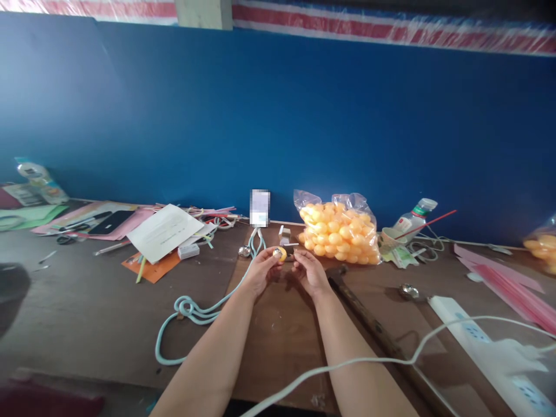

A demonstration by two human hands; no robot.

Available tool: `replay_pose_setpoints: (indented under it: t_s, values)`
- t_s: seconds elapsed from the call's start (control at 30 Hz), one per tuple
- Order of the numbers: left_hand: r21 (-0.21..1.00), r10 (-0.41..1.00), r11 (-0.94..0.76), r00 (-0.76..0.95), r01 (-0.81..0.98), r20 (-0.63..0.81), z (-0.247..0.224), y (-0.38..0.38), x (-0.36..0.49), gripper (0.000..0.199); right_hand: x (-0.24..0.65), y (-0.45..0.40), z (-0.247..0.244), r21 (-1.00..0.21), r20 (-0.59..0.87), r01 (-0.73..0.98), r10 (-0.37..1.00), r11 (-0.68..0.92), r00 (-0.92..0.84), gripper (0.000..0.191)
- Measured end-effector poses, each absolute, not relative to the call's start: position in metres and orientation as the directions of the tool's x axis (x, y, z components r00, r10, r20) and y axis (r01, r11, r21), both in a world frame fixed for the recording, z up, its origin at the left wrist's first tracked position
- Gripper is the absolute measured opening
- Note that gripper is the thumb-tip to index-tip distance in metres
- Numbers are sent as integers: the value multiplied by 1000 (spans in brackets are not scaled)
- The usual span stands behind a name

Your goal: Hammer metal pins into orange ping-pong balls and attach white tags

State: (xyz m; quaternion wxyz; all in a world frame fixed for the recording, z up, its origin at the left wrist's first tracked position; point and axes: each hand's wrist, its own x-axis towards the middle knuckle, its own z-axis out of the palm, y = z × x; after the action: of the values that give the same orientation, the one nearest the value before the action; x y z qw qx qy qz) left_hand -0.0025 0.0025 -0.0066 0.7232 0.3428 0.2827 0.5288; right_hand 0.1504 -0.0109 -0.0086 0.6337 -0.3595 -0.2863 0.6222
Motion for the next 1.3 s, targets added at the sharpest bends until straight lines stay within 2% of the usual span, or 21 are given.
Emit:
replay_pose_setpoints:
  t_s: [0.47,0.8,1.03,1.3]
  values:
    - [784,961,248,248,-569,-124,-12,6,-2,30,138,-16,-1,-854,-53,-519,999,-41,7,26]
    - [815,957,211,282,-541,-61,-14,6,0,36,139,-15,-6,-891,-9,-453,1000,-13,-11,28]
    - [791,944,215,330,-573,-18,-11,5,2,45,138,-16,-3,-881,-4,-473,1000,-5,-3,28]
    - [795,951,204,309,-572,-22,-9,3,1,40,140,-18,-1,-884,-13,-467,1000,-12,0,26]
